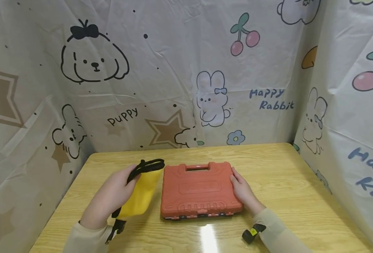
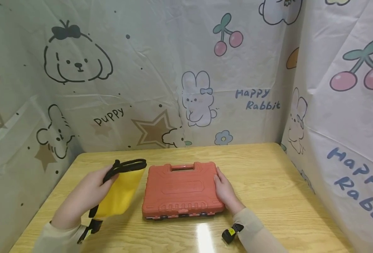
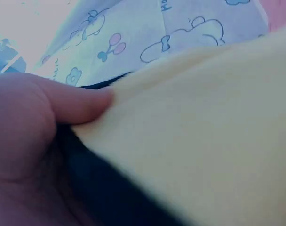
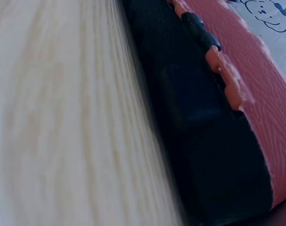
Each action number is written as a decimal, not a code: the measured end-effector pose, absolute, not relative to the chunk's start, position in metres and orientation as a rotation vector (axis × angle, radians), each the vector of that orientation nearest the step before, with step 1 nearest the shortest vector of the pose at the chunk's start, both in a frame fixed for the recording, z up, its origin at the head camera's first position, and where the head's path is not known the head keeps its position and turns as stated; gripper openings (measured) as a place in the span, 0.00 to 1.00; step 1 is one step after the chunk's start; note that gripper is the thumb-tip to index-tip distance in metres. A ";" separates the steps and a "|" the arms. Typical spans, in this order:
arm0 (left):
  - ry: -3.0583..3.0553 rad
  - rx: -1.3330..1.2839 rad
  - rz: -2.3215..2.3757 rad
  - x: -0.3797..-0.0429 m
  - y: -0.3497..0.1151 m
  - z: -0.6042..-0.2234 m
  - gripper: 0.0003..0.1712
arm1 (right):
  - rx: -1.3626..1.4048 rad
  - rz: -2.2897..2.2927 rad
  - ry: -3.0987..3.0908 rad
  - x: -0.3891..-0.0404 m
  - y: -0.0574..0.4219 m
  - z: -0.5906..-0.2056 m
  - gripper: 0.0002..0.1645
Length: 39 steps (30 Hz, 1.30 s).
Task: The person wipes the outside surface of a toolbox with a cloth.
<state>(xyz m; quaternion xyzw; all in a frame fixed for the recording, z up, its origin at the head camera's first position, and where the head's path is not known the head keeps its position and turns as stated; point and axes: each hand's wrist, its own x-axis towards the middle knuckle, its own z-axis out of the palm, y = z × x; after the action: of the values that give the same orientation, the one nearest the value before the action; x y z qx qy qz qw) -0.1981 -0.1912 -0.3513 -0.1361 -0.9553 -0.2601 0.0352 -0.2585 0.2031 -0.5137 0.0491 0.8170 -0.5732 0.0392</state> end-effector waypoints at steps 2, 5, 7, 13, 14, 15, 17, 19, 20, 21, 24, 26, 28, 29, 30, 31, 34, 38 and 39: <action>-2.861 -0.430 -0.882 -0.202 -0.188 -0.351 0.10 | 0.152 -1.772 2.502 -0.259 0.202 -0.512 0.34; -2.748 -0.472 -1.041 -0.207 -0.181 -0.355 0.06 | 0.159 -1.790 2.507 -0.260 0.200 -0.510 0.34; -2.679 -0.525 -1.157 -0.211 -0.175 -0.359 0.07 | 0.168 -1.802 2.499 -0.259 0.200 -0.509 0.34; -2.591 -0.590 -1.544 -0.217 -0.156 -0.367 0.11 | 0.130 -1.790 2.561 -0.256 0.202 -0.497 0.33; -2.594 -0.576 -1.624 -0.218 -0.151 -0.368 0.12 | 0.102 -1.786 2.582 -0.255 0.202 -0.493 0.33; -2.597 -0.563 -1.702 -0.218 -0.147 -0.370 0.13 | 0.074 -1.788 2.594 -0.255 0.202 -0.487 0.32; -2.585 -0.553 -1.879 -0.221 -0.138 -0.373 0.15 | -0.040 -1.794 2.592 -0.254 0.202 -0.476 0.31; -2.556 -0.560 -2.067 -0.224 -0.129 -0.377 0.18 | -0.207 -1.829 2.506 -0.254 0.200 -0.464 0.33; -2.531 -0.572 -2.163 -0.225 -0.124 -0.379 0.19 | -0.293 -1.843 2.442 -0.253 0.198 -0.457 0.35; -2.504 -0.585 -2.252 -0.227 -0.120 -0.382 0.20 | -0.377 -1.857 2.364 -0.253 0.197 -0.450 0.37; -2.426 -0.631 -2.462 -0.230 -0.108 -0.390 0.22 | -0.548 -1.884 2.091 -0.250 0.192 -0.430 0.45; -2.369 -0.648 -2.562 -0.232 -0.100 -0.395 0.21 | -0.584 -1.884 1.949 -0.248 0.190 -0.419 0.46; -2.336 -0.634 -2.621 -0.235 -0.094 -0.399 0.20 | -0.591 -1.889 1.836 -0.247 0.189 -0.411 0.40; -2.328 -0.625 -2.639 -0.236 -0.091 -0.401 0.20 | -0.580 -1.894 1.794 -0.248 0.187 -0.409 0.36; -2.327 -0.601 -2.653 -0.237 -0.089 -0.402 0.20 | -0.580 -1.905 1.758 -0.249 0.186 -0.407 0.31; -2.332 -0.581 -2.660 -0.238 -0.087 -0.403 0.21 | -0.580 -1.912 1.744 -0.250 0.184 -0.406 0.28; -2.373 -0.521 -2.656 -0.242 -0.084 -0.406 0.24 | -0.572 -1.933 1.745 -0.255 0.179 -0.407 0.20; -2.411 -0.477 -2.626 -0.245 -0.084 -0.407 0.24 | -0.537 -1.911 1.860 -0.259 0.178 -0.410 0.21; -2.421 -0.474 -2.615 -0.246 -0.084 -0.408 0.24 | -0.522 -1.901 1.893 -0.259 0.178 -0.411 0.23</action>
<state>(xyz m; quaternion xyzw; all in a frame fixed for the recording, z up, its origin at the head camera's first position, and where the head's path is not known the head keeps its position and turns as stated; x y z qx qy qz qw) -0.2458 -0.0839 -0.4076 -0.1284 -0.6562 -0.7088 -0.2247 -0.2588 0.1775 -0.4107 -0.1870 0.6782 -0.6812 0.2027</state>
